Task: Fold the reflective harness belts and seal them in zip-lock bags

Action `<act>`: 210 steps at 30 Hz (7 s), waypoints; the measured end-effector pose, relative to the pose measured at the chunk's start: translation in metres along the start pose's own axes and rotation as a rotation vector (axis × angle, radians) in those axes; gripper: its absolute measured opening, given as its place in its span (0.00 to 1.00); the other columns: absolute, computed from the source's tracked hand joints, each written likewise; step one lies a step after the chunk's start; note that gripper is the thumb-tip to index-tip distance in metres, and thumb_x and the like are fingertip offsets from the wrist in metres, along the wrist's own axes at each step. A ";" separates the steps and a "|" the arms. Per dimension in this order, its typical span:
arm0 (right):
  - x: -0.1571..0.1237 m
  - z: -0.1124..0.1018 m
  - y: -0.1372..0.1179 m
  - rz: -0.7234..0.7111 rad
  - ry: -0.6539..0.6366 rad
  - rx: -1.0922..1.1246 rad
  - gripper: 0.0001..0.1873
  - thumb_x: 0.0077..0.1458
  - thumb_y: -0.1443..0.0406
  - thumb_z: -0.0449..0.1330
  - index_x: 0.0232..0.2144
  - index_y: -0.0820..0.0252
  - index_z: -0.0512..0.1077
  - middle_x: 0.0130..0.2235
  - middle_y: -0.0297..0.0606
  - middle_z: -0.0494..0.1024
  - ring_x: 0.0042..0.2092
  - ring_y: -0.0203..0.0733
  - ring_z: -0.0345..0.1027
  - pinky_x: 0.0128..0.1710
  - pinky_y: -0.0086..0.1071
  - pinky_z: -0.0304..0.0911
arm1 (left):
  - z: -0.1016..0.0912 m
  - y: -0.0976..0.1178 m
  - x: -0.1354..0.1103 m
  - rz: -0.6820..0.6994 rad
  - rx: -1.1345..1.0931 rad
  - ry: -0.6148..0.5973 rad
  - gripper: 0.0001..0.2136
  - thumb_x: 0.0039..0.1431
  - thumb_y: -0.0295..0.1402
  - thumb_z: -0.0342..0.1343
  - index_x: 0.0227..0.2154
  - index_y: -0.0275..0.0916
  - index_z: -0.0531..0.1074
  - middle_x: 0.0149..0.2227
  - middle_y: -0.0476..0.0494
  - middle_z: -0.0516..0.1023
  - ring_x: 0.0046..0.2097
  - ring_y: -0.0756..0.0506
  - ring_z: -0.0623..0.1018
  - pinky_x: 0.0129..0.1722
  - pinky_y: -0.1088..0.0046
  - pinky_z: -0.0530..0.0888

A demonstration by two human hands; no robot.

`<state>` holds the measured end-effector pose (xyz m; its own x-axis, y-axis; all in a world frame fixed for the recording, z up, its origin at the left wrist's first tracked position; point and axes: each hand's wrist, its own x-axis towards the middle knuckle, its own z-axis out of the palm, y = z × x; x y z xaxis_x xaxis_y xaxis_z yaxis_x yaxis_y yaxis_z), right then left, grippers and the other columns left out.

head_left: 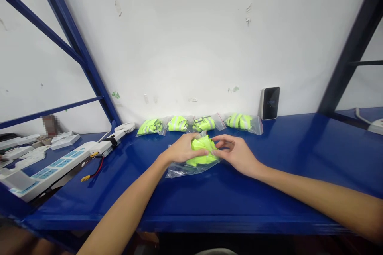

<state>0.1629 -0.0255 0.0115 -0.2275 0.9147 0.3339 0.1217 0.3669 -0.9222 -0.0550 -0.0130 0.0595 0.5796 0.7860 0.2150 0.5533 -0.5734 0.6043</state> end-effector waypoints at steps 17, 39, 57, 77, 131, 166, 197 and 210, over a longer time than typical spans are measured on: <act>-0.010 -0.004 -0.017 -0.042 -0.259 -0.061 0.25 0.52 0.64 0.65 0.54 0.55 0.72 0.52 0.42 0.78 0.56 0.54 0.69 0.54 0.46 0.65 | 0.001 0.005 0.013 -0.027 -0.021 -0.051 0.22 0.61 0.52 0.50 0.39 0.36 0.75 0.42 0.39 0.78 0.44 0.39 0.76 0.42 0.67 0.69; 0.027 -0.038 -0.006 -0.189 0.075 -0.224 0.15 0.54 0.53 0.61 0.30 0.59 0.74 0.44 0.42 0.77 0.47 0.48 0.70 0.45 0.41 0.64 | 0.002 0.025 0.043 -0.289 -0.429 -0.018 0.11 0.55 0.36 0.55 0.40 0.38 0.71 0.36 0.44 0.78 0.33 0.49 0.72 0.29 0.74 0.66; 0.019 -0.023 0.000 0.038 -0.150 -0.228 0.19 0.53 0.57 0.62 0.45 0.62 0.73 0.26 0.34 0.75 0.27 0.39 0.67 0.28 0.32 0.59 | 0.039 -0.023 0.036 -0.324 -0.687 0.157 0.14 0.54 0.38 0.55 0.34 0.32 0.78 0.29 0.43 0.78 0.28 0.49 0.74 0.29 0.75 0.68; 0.021 -0.029 -0.005 0.063 -0.215 -0.122 0.16 0.51 0.55 0.64 0.33 0.63 0.77 0.26 0.33 0.73 0.27 0.35 0.62 0.28 0.31 0.55 | 0.041 -0.017 0.030 0.007 -0.463 0.320 0.12 0.53 0.40 0.63 0.29 0.33 0.76 0.31 0.42 0.79 0.32 0.48 0.75 0.33 0.74 0.71; 0.014 -0.024 -0.014 -0.024 -0.195 -0.091 0.12 0.53 0.58 0.62 0.28 0.62 0.74 0.22 0.30 0.67 0.25 0.33 0.57 0.26 0.29 0.53 | 0.029 0.003 0.030 0.213 -0.059 0.031 0.08 0.62 0.34 0.51 0.33 0.36 0.72 0.27 0.48 0.75 0.28 0.50 0.71 0.29 0.76 0.66; 0.023 -0.037 -0.023 0.046 -0.421 -0.212 0.17 0.55 0.54 0.61 0.24 0.60 0.68 0.21 0.30 0.69 0.24 0.34 0.62 0.25 0.28 0.54 | -0.048 -0.021 -0.002 0.176 0.246 0.000 0.14 0.67 0.40 0.46 0.31 0.40 0.72 0.31 0.48 0.75 0.34 0.48 0.73 0.37 0.73 0.67; 0.024 -0.044 0.006 -0.318 -0.484 -0.686 0.19 0.67 0.58 0.46 0.30 0.60 0.69 0.30 0.36 0.73 0.32 0.38 0.66 0.34 0.31 0.57 | 0.003 -0.077 0.002 0.043 0.223 0.112 0.20 0.69 0.46 0.39 0.53 0.44 0.68 0.52 0.44 0.75 0.52 0.42 0.73 0.55 0.63 0.66; 0.017 -0.038 0.000 -0.261 -0.439 -0.672 0.17 0.66 0.59 0.49 0.31 0.61 0.71 0.26 0.33 0.72 0.26 0.35 0.64 0.28 0.28 0.53 | 0.003 -0.072 0.004 0.130 0.339 0.034 0.19 0.70 0.42 0.36 0.39 0.39 0.72 0.42 0.43 0.74 0.44 0.43 0.71 0.50 0.64 0.65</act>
<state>0.1955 -0.0040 0.0245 -0.6663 0.6887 0.2859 0.5306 0.7073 -0.4671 -0.0907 0.0312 0.0144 0.6414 0.7052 0.3021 0.6462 -0.7088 0.2828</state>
